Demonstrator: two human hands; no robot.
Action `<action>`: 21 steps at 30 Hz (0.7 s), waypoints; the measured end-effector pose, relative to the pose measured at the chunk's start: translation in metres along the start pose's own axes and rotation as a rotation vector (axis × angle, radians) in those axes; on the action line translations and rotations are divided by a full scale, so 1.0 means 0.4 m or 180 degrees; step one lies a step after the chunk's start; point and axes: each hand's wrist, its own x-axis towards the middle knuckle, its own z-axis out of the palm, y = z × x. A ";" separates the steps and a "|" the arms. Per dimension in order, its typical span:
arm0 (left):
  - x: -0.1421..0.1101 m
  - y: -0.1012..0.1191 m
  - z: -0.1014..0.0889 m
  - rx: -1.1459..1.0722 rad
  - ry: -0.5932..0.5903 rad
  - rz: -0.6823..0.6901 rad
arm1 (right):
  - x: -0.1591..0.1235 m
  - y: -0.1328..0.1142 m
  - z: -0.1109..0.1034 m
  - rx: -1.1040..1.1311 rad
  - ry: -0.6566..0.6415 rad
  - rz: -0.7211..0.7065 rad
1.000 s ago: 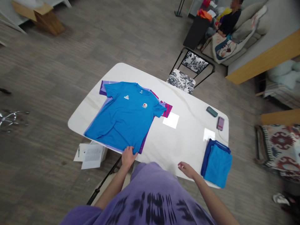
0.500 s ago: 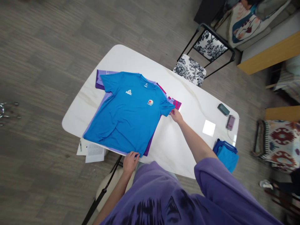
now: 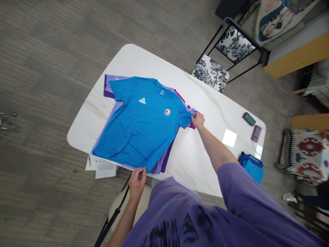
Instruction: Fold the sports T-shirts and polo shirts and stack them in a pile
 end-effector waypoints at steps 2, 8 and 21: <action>0.015 0.013 -0.015 -0.0026 0.0139 -0.0166 | -0.003 0.014 -0.013 0.0113 -0.0029 0.0008; 0.031 0.019 0.013 -0.0270 0.0040 -0.0810 | -0.016 0.041 -0.034 0.0545 -0.0114 0.0022; 0.017 -0.013 0.044 0.1454 -0.0784 -0.0031 | -0.042 0.078 -0.059 0.0947 -0.0732 -0.0219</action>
